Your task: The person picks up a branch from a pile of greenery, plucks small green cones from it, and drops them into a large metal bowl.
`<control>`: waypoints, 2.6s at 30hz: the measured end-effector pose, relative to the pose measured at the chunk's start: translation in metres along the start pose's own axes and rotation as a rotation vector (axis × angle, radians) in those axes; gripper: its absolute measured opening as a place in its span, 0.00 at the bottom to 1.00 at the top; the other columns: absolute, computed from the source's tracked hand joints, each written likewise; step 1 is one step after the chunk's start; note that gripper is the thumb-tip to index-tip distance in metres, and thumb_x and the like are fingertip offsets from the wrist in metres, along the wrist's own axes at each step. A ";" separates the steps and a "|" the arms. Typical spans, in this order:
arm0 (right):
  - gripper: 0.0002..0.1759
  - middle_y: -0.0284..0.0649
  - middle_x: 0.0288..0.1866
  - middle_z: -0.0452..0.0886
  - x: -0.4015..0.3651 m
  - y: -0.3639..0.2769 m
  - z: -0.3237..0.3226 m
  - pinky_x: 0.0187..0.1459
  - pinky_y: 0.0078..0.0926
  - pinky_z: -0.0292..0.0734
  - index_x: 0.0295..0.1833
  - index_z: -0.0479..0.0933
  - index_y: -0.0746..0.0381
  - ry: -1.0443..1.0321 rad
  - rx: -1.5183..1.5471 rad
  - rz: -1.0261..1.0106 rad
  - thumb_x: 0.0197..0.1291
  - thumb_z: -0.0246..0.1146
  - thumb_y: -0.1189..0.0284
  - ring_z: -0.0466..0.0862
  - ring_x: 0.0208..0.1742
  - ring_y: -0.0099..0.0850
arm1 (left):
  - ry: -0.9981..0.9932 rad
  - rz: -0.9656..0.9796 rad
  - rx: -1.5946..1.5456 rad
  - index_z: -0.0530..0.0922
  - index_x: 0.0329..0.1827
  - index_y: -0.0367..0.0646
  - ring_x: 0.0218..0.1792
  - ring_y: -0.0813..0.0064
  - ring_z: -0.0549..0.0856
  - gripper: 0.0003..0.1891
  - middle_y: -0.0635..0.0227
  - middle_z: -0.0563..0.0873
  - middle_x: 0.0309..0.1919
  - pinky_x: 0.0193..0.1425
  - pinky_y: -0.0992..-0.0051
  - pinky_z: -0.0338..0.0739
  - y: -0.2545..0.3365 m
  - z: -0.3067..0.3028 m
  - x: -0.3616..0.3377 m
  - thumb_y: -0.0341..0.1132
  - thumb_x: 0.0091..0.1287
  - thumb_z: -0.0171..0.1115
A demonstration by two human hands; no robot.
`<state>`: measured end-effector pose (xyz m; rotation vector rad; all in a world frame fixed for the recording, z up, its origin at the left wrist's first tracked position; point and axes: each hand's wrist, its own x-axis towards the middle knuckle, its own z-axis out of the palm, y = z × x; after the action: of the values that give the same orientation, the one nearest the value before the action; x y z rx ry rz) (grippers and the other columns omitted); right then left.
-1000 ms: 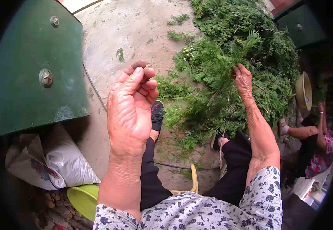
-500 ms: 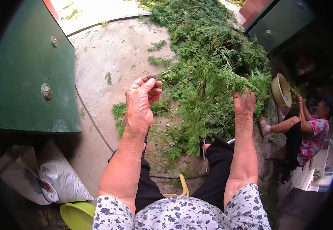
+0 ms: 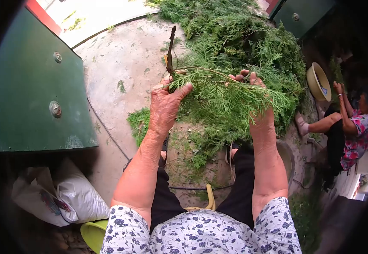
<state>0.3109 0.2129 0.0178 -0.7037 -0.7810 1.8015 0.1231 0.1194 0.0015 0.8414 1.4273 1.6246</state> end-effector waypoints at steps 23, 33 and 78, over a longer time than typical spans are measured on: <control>0.16 0.41 0.42 0.78 -0.032 0.056 0.003 0.47 0.30 0.79 0.50 0.72 0.67 -0.047 -0.100 0.500 0.62 0.59 0.68 0.81 0.45 0.32 | 0.418 -0.114 -0.776 0.74 0.48 0.40 0.38 0.66 0.83 0.11 0.64 0.82 0.39 0.41 0.62 0.80 -0.041 -0.010 0.031 0.34 0.66 0.57; 0.14 0.34 0.40 0.77 -0.005 0.071 -0.020 0.49 0.29 0.76 0.43 0.72 0.60 0.101 0.377 0.277 0.52 0.67 0.77 0.77 0.46 0.30 | 0.364 -0.317 -0.933 0.74 0.50 0.40 0.42 0.64 0.83 0.11 0.63 0.82 0.42 0.48 0.61 0.81 -0.053 0.010 0.020 0.32 0.66 0.55; 0.27 0.34 0.42 0.80 -0.009 0.022 -0.035 0.45 0.25 0.71 0.50 0.74 0.66 -0.237 -1.059 0.464 0.40 0.70 0.80 0.78 0.40 0.27 | 0.167 -0.261 -0.116 0.62 0.54 0.22 0.57 0.72 0.64 0.49 0.54 0.69 0.56 0.63 0.62 0.57 -0.003 0.011 0.026 0.58 0.44 0.74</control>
<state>0.3280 0.2045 -0.0199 -1.4448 -1.9032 1.8046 0.1215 0.1480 -0.0002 0.4413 1.4730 1.5868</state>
